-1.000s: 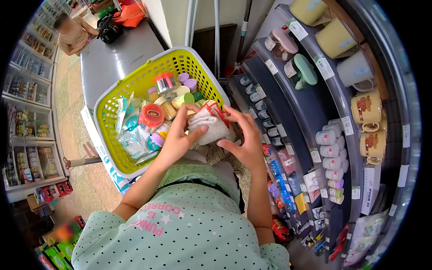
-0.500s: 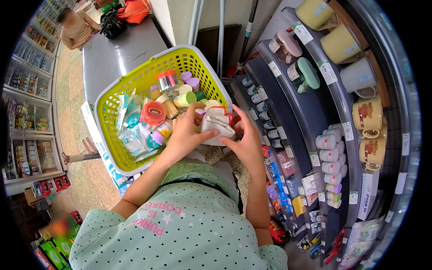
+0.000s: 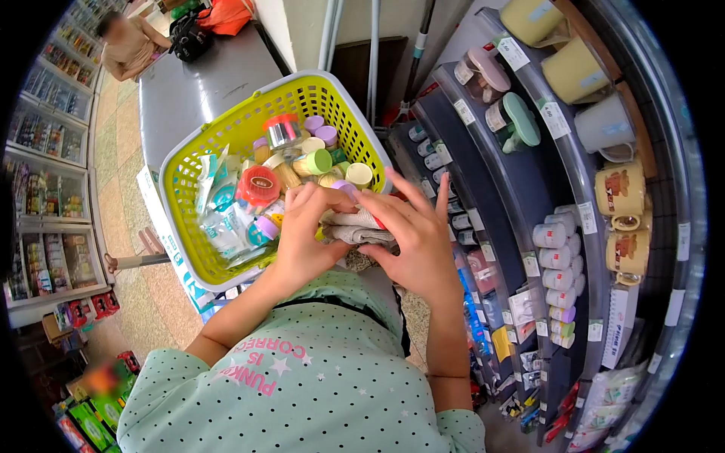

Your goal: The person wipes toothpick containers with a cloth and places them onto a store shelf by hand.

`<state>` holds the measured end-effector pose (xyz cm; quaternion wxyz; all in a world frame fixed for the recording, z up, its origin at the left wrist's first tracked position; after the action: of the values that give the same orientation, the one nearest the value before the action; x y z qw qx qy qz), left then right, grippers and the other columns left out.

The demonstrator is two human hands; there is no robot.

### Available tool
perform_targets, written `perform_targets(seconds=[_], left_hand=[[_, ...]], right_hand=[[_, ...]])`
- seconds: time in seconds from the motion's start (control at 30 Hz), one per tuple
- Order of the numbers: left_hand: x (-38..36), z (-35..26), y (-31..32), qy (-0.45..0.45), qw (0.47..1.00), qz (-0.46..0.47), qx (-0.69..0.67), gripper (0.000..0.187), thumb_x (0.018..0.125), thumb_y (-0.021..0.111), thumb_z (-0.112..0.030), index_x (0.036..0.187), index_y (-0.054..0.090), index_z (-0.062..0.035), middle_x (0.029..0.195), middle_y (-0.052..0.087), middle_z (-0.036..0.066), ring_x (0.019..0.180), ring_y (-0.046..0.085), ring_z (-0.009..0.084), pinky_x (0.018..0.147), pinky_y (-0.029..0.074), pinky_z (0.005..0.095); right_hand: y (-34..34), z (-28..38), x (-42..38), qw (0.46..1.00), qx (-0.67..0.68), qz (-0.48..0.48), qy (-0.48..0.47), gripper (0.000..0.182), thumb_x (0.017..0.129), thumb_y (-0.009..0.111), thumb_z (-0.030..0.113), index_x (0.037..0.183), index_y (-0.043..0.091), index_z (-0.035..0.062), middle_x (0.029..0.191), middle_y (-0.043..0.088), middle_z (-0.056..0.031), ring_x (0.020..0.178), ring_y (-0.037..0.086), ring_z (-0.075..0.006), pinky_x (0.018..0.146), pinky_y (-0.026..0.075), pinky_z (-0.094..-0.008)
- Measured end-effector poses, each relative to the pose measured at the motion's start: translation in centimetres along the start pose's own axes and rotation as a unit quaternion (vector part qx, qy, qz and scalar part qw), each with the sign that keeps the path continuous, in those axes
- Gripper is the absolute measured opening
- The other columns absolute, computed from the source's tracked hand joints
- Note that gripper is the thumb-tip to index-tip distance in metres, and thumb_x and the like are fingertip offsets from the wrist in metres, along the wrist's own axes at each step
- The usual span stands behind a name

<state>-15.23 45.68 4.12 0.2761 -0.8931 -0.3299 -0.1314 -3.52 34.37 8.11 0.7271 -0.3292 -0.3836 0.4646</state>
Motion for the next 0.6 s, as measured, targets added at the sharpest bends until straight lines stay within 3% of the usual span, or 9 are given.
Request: perform_targets(seconds=[0.3,0.47,0.6], left_hand=[[-0.9,-0.3,-0.7,0.081,0.994,-0.011,0.065,0.056,0.057,0.078,0.001,0.109,0.061,-0.0113,0.101,0.062,0.002,0.097,0.057,0.0252,0.089,0.036,0.0403],[-0.3,-0.4,-3.4,0.070,0.989,0.071,0.107,0.068,0.059,0.087,-0.006,0.119,0.056,-0.0087,0.114,0.063,0.009,0.103,0.056,0.0311,0.090,0.040,0.0414],[-0.2,3.2,-6.3,0.017,0.962,0.153,0.226,0.067,0.065,0.085,-0.011,0.124,0.055,-0.0071,0.120,0.061,0.009,0.113,0.054,0.0330,0.097,0.041,0.0431]], right_hand=[[0.5,0.7,-0.2,0.993,-0.008,-0.091,-0.069,0.033,0.066,0.084,0.006,0.096,0.075,0.0175,0.097,0.072,0.0040,0.116,0.064,-0.0214,0.118,0.014,-0.0701],[0.5,0.6,-1.2,0.987,0.006,-0.128,-0.101,0.028,0.071,0.080,0.004,0.094,0.076,0.0185,0.097,0.072,0.0031,0.103,0.070,-0.0210,0.117,0.018,-0.0700],[0.3,0.8,-2.3,0.985,0.020,-0.149,-0.083,0.030,0.071,0.079,0.001,0.095,0.076,0.0189,0.098,0.072,0.0016,0.095,0.072,-0.0201,0.118,0.020,-0.0680]])
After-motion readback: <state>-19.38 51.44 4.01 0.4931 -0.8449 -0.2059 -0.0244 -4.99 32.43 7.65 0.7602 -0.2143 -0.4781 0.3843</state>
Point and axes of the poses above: each hand's wrist, its own x-axis towards the middle knuckle, its own y-axis out of the palm, z = x × y, the point moved 4 cm from there along x, towards the middle knuckle
